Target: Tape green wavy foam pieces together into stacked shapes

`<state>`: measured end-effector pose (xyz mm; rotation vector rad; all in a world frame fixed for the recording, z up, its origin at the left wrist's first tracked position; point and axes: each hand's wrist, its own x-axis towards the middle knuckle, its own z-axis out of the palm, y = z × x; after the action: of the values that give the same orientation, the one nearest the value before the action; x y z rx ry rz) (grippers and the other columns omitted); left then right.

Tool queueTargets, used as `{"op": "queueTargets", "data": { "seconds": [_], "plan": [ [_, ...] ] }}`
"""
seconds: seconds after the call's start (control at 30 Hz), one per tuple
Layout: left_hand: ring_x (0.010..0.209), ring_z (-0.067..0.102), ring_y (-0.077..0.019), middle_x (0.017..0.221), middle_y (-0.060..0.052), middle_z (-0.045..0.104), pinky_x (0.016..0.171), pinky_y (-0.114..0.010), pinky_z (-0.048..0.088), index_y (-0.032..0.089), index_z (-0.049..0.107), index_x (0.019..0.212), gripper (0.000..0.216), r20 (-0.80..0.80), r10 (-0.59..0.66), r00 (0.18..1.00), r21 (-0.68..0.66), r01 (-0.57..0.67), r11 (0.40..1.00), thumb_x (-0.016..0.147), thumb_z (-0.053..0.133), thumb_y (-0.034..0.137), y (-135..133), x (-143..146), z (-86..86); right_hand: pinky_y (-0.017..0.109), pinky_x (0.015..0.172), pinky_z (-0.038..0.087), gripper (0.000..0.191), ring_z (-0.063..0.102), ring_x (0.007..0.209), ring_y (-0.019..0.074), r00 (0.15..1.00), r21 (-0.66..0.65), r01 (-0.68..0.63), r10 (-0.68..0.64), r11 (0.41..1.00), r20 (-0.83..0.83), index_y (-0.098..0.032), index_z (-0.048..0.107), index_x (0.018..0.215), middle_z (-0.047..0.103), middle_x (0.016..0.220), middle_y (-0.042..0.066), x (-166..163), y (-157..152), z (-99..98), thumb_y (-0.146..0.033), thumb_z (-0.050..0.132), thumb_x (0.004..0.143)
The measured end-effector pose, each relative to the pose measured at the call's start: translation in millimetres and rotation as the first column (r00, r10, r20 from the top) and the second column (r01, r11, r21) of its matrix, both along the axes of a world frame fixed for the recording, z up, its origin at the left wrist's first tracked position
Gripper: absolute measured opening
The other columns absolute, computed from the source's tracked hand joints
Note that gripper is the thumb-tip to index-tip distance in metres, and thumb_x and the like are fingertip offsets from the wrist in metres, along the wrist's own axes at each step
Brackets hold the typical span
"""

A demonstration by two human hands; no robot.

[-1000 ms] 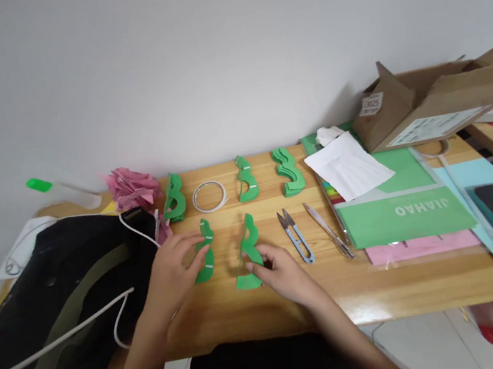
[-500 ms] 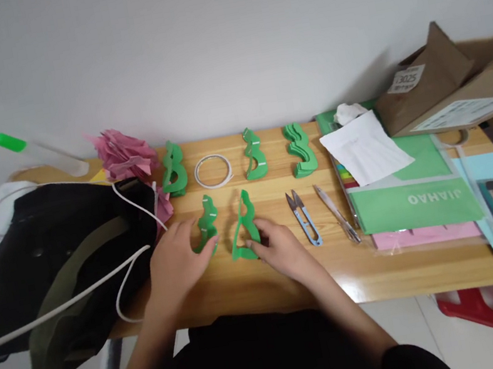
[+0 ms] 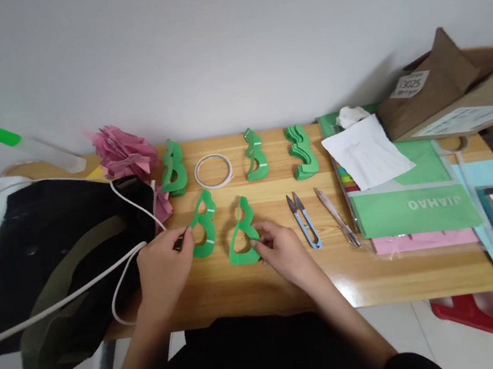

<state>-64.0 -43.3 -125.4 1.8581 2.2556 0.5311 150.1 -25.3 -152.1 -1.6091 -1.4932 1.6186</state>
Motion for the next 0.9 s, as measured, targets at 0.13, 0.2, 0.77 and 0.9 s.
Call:
{"op": "queueTargets", "data": {
  "seconds": [0.13, 0.2, 0.77, 0.9],
  "plan": [
    [0.069, 0.069, -0.021, 0.077, -0.007, 0.076, 0.065, -0.03, 0.047, 0.016, 0.071, 0.076, 0.023, 0.025, -0.012, 1.0, -0.002, 0.012, 1.0, 0.088, 0.053, 0.023, -2, 4, -2.3, 0.03, 0.057, 0.05, 0.035, 0.066, 0.055, 0.0186, 0.976, 0.054, -0.079, 0.066, 0.995, 0.209, -0.013, 0.063, 0.111, 0.069, 0.065, 0.002, 3, 0, 7.6, -0.031, 0.058, 0.082],
    [0.069, 0.069, -0.0208, 0.077, -0.006, 0.076, 0.065, -0.03, 0.047, 0.018, 0.071, 0.075, 0.023, 0.053, -0.026, 0.998, -0.023, 0.027, 0.999, 0.088, 0.054, 0.025, -5, 6, -3.6, 0.031, 0.062, 0.049, 0.029, 0.07, 0.065, 0.0216, 0.914, 0.123, -0.161, 0.101, 0.979, 0.393, -0.015, 0.067, 0.105, 0.073, 0.072, 0.006, 5, 3, 17.0, -0.033, 0.057, 0.085],
    [0.104, 0.062, -0.0252, 0.102, -0.012, 0.069, 0.089, -0.035, 0.047, 0.015, 0.069, 0.103, 0.027, -0.19, -0.526, 0.829, -0.217, 0.487, 0.846, 0.085, 0.051, 0.006, 103, 25, 13.9, 0.029, 0.063, 0.044, 0.02, 0.072, 0.077, 0.0222, 0.684, 0.329, -0.32, -0.024, 0.888, 0.729, -0.022, 0.071, 0.099, 0.078, 0.088, 0.005, 3, 38, 67.4, -0.026, 0.055, 0.088],
    [0.103, 0.063, -0.0259, 0.103, -0.014, 0.069, 0.09, -0.037, 0.047, 0.014, 0.066, 0.115, 0.041, -0.18, -0.576, 0.797, -0.236, 0.533, 0.812, 0.084, 0.044, -0.001, 113, 30, 3.0, 0.029, 0.062, 0.045, 0.019, 0.072, 0.075, 0.022, 0.671, 0.298, -0.213, -0.082, 0.931, 0.737, -0.022, 0.071, 0.095, 0.078, 0.089, 0.004, 39, 22, 55.7, -0.028, 0.055, 0.088]
  ]
}}
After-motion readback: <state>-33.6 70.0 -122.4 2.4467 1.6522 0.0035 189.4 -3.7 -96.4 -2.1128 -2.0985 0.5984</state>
